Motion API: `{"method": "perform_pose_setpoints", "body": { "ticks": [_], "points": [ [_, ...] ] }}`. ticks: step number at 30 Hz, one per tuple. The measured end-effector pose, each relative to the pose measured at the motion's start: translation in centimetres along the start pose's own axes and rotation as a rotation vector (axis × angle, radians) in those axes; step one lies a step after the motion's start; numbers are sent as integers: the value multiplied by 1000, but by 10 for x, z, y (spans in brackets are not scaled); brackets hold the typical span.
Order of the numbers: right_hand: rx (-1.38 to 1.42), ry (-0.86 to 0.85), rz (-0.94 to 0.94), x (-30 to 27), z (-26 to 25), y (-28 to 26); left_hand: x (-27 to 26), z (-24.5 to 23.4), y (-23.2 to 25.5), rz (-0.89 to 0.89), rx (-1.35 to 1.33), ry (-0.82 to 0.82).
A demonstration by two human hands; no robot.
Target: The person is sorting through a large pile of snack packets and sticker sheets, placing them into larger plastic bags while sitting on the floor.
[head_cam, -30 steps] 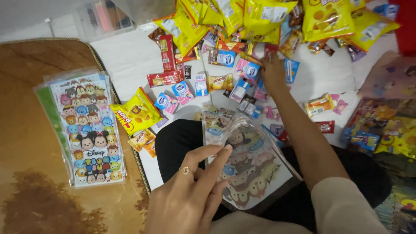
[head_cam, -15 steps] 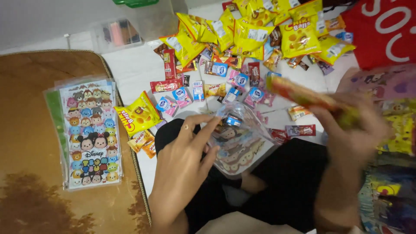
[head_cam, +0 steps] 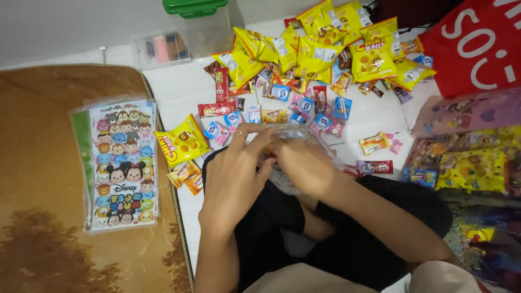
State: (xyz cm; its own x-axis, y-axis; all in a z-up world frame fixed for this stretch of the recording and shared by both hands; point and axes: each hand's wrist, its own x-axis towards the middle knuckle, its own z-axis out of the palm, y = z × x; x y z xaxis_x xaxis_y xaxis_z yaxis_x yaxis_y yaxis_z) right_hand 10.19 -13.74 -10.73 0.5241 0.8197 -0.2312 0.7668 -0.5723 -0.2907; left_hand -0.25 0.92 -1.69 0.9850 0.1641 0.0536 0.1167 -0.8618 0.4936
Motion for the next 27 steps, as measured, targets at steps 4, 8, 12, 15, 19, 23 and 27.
{"method": "perform_pose_setpoints", "body": {
  "ticks": [4,8,12,15,19,23,27],
  "points": [
    [284,-459,142,8,-38,-13,-1,-1,-3,-24,-7,17],
    [257,-277,-3,-29,-55,3,-4,1,-5,-25,-18,-15],
    [609,249,-123,-86,-109,6,-4,0,-3,-3,-33,-33],
    [582,534,-34,-108,-107,41,-3,1,2,-12,-31,-65],
    [836,632,337,-100,-18,147,-3,2,8,-1,5,-49],
    [740,534,529,-85,122,262,-3,2,12,13,37,-42],
    [848,357,839,-58,164,275,-8,7,12,35,52,-29]
  ]
}}
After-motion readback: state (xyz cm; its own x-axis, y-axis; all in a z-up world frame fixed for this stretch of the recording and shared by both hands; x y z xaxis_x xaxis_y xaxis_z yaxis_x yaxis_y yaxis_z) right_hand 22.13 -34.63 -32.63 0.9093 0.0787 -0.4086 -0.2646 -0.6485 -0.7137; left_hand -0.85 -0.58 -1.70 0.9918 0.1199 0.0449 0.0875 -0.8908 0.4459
